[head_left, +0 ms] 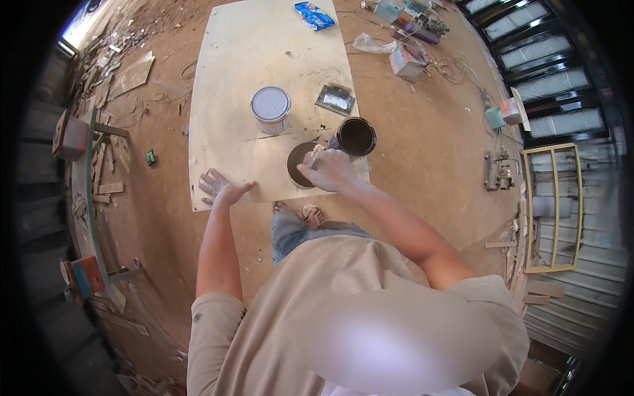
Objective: The person sits on the ground and pours liquid from a small bottle into a paint can, then stirs the contents with a stick. They then pour liquid from a large plastic container into the can and continue stirring. Finally, they stand up, carry the can to a table, and pour some of the paint into another can.
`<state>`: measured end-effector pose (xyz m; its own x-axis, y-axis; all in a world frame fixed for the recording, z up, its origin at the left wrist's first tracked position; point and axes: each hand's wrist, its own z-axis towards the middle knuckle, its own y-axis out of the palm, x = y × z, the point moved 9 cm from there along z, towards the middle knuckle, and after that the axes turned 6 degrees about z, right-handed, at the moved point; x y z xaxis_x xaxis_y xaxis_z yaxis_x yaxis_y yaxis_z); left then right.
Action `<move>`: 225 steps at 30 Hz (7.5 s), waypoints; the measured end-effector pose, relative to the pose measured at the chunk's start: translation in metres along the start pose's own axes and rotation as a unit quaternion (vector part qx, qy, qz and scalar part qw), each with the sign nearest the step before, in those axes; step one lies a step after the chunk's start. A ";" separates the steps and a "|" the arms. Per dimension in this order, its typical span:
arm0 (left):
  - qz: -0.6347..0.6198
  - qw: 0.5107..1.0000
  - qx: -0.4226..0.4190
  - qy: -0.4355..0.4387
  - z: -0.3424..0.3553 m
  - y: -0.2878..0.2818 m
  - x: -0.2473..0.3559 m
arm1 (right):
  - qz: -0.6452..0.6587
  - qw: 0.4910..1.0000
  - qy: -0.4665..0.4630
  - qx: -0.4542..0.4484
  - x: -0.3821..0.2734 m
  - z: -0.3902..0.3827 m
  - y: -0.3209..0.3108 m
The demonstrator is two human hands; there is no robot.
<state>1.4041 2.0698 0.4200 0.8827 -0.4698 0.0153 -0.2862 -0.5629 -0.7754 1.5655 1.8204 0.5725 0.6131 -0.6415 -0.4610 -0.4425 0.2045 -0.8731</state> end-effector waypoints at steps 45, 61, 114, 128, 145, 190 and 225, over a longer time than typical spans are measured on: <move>0.007 1.000 -0.019 -0.002 0.007 0.008 0.002 | 0.168 0.985 0.034 0.037 0.027 0.006 -0.014; -0.037 0.999 0.006 0.013 0.010 0.010 -0.010 | 0.091 0.993 -0.058 0.045 -0.005 0.011 0.002; -0.095 0.995 0.010 0.020 -0.002 0.002 -0.004 | 0.012 0.998 -0.034 0.050 0.015 0.014 -0.025; -0.053 0.999 -0.012 -0.003 -0.002 0.003 -0.004 | 0.000 0.996 0.003 0.093 0.022 0.015 -0.025; -0.033 0.999 -0.010 0.000 -0.003 0.004 -0.003 | 0.122 0.988 -0.030 0.091 0.005 0.007 -0.023; -0.033 0.999 -0.018 -0.013 0.001 0.008 -0.006 | 0.068 0.995 0.077 0.004 0.041 0.012 -0.014; -0.022 1.000 -0.009 -0.001 0.004 0.009 -0.007 | 0.089 0.991 0.047 -0.090 0.008 0.003 -0.012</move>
<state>1.3972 2.0708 0.4100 0.8952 -0.4432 0.0473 -0.2539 -0.5942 -0.7631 1.5776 1.8146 0.5791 0.4553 -0.6749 -0.5806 -0.6527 0.1905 -0.7333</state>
